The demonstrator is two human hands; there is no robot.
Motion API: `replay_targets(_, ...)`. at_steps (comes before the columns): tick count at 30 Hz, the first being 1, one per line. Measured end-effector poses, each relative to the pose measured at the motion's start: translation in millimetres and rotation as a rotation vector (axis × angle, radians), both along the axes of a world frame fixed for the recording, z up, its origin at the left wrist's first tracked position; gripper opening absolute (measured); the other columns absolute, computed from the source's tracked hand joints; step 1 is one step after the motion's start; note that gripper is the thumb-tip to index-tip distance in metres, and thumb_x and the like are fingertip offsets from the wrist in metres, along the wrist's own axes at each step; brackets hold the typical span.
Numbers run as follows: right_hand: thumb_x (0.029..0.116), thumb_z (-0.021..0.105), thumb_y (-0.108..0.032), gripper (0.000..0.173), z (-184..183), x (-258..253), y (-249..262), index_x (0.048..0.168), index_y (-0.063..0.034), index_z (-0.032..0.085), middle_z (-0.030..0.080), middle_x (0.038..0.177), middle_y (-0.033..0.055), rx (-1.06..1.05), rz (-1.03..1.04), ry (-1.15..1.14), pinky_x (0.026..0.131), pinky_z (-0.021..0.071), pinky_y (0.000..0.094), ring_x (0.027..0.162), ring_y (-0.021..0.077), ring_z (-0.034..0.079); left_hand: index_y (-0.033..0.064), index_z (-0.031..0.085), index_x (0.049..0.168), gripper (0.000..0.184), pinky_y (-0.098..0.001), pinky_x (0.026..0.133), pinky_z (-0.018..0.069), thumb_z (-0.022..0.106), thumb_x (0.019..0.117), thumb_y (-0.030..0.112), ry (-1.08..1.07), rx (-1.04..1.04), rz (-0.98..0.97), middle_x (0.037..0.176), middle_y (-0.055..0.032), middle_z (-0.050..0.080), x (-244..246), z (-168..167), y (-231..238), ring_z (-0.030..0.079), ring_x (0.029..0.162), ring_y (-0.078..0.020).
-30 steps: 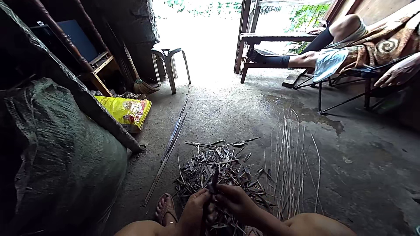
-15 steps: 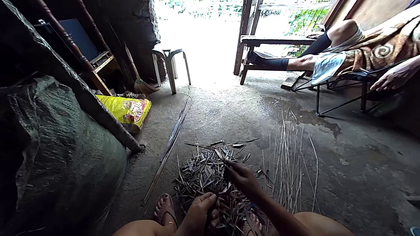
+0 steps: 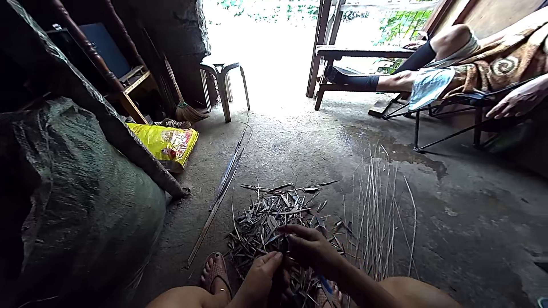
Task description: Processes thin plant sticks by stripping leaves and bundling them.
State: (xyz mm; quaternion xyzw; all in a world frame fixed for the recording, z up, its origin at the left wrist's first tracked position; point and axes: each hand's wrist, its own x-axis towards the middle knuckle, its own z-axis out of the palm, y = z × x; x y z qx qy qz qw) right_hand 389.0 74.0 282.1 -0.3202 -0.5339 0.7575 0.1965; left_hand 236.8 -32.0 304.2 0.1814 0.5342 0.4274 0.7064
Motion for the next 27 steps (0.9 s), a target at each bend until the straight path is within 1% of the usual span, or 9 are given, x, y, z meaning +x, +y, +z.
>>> replay_targets(5, 0.1072, 0.039, -0.015, 0.04, 4.9, 10.4, 13.2, 0.141, 0.0004, 0.053, 0.055, 0.067, -0.0035, -0.051, -0.147, 0.012, 0.046, 0.0439, 0.0205, 0.049, 0.0043, 0.05, 0.0007, 0.06, 0.1, 0.034, -0.0212, 0.051, 0.0532, 0.031, 0.1133, 0.014, 0.093, 0.019, 0.003, 0.06, -0.0002, 0.06, 4.7, 0.8, -4.2, 0.06, 0.051, -0.0077)
replay_targets(9, 0.1063, 0.039, -0.02, 0.041, 15.9, 10.1, -6.6, 0.143, -0.004, 0.049, 0.057, 0.069, -0.0031, -0.177, 0.015, -0.039, 0.046, 0.0429, 0.0208, 0.05, 0.0046, 0.05, 0.0003, 0.059, 0.097, 0.027, -0.0206, 0.049, 0.0502, 0.039, 0.1118, 0.012, 0.32, 0.049, 0.09, 0.06, -0.0002, 0.056, 4.8, -0.9, 1.0, 0.055, 0.048, -0.0074)
replay_targets(13, 0.1057, 0.044, -0.018, 0.032, 4.6, -3.0, -24.4, 0.135, -0.0074, 0.054, 0.059, 0.074, -0.0026, -0.255, 0.092, 0.005, 0.049, 0.0449, 0.0205, 0.053, 0.0043, 0.052, 0.002, 0.065, 0.098, 0.024, -0.0262, 0.055, 0.0535, 0.047, 0.1085, 0.012, 0.579, 0.144, 0.025, 0.069, -0.0012, 0.06, 5.4, -11.5, 2.1, 0.059, 0.055, -0.0085)
replay_targets(15, 0.1051, 0.045, -0.016, 0.03, 0.9, -5.5, -25.6, 0.131, -0.0066, 0.059, 0.06, 0.074, -0.003, -0.234, 0.068, 0.03, 0.049, 0.0455, 0.0201, 0.053, 0.0035, 0.052, 0.0026, 0.066, 0.1, 0.024, -0.0256, 0.053, 0.0529, 0.046, 0.1087, 0.012, 0.613, 0.159, 0.032, 0.068, -0.0006, 0.06, 7.0, -12.8, 3.3, 0.058, 0.053, -0.0079)
replay_targets(17, 0.1039, 0.047, -0.014, 0.029, -1.1, -6.4, -25.2, 0.128, -0.0044, 0.061, 0.061, 0.074, -0.0047, -0.099, 0.069, 0.033, 0.05, 0.046, 0.0189, 0.054, 0.0015, 0.053, 0.0017, 0.065, 0.103, 0.025, -0.0228, 0.05, 0.0499, 0.042, 0.1099, 0.011, 0.534, 0.132, 0.066, 0.064, 0.0009, 0.057, 7.8, -6.7, 4.7, 0.055, 0.049, -0.0065)
replay_targets(19, 0.1035, 0.05, -0.012, 0.027, -4.6, -5.3, -22.6, 0.125, -0.0009, 0.061, 0.061, 0.078, -0.0058, 0.115, 0.102, 0.027, 0.057, 0.0477, 0.0191, 0.06, -0.0005, 0.054, 0.0015, 0.06, 0.102, 0.026, -0.0195, 0.046, 0.0465, 0.037, 0.1112, 0.009, 0.373, 0.092, 0.114, 0.059, 0.0024, 0.052, 7.1, 0.9, 6.3, 0.051, 0.046, -0.005)
replay_targets(22, 0.1039, 0.051, -0.013, 0.026, -11.0, 0.4, -15.2, 0.123, -0.0003, 0.064, 0.061, 0.078, -0.005, 0.306, 0.148, 0.053, 0.058, 0.0465, 0.0173, 0.06, -0.0021, 0.052, 0.0032, 0.058, 0.1, 0.031, -0.0171, 0.045, 0.044, 0.031, 0.1124, 0.011, 0.131, 0.072, 0.152, 0.056, 0.003, 0.049, 3.5, 3.2, 6.9, 0.047, 0.044, -0.0039)
replay_targets(25, 0.1034, 0.055, -0.016, 0.034, -16.7, 9.2, -8.8, 0.133, -0.0009, 0.066, 0.071, 0.093, 0.0078, 0.64, 0.172, -0.055, 0.072, 0.0524, 0.0263, 0.073, 0.0067, 0.06, 0.006, 0.056, 0.093, 0.035, -0.0148, 0.044, 0.0409, 0.027, 0.1122, 0.011, -0.008, 0.057, 0.113, 0.057, 0.004, 0.048, -0.3, 5.1, 7.1, 0.044, 0.044, -0.0021)
replay_targets(27, 0.1025, 0.056, -0.016, 0.035, -20.3, 10.9, -9.1, 0.133, -0.0025, 0.067, 0.074, 0.104, 0.0119, 0.775, 0.157, -0.114, 0.081, 0.0555, 0.0345, 0.084, 0.0145, 0.067, 0.0073, 0.054, 0.09, 0.037, -0.0139, 0.042, 0.0392, 0.026, 0.1126, 0.013, -0.044, 0.049, 0.081, 0.057, 0.0046, 0.046, -2.2, 4.7, 7.2, 0.043, 0.043, -0.0014)
